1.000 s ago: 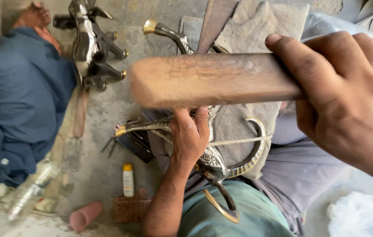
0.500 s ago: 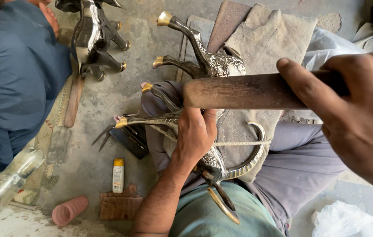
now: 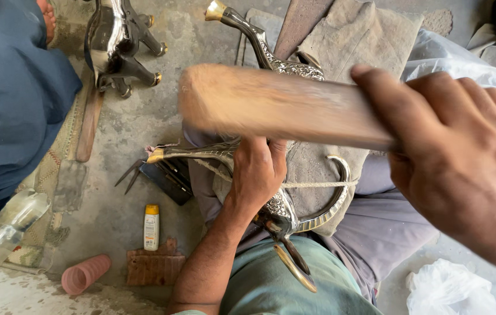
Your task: The person uses a hammer and chisel to engrave a decorative pattern on a silver-colored metal animal figurine. The person holds the chisel with one hand and strikes it with a hammer in the other, working on the figurine's body.
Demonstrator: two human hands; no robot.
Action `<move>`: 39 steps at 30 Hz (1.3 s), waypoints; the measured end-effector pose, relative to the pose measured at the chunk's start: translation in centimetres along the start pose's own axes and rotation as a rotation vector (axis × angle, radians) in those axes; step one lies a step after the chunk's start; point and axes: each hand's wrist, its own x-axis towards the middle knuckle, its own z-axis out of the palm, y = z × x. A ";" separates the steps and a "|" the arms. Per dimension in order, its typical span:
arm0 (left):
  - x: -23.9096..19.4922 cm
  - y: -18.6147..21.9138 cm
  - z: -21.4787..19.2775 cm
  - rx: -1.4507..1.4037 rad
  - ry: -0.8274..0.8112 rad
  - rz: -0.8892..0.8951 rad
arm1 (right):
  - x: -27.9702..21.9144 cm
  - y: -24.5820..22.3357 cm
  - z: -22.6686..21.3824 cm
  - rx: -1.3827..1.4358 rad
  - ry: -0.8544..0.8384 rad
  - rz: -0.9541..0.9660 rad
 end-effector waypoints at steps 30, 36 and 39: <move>-0.2 -0.4 -0.4 0.032 -0.034 -0.117 | 1.1 -0.8 -0.3 0.092 0.002 0.041; 1.6 0.7 -1.3 0.157 -0.307 -0.414 | -1.3 1.2 0.5 0.251 0.079 0.089; 3.0 1.3 -1.5 0.021 -0.238 -0.212 | -1.7 2.2 2.1 0.335 -0.061 0.230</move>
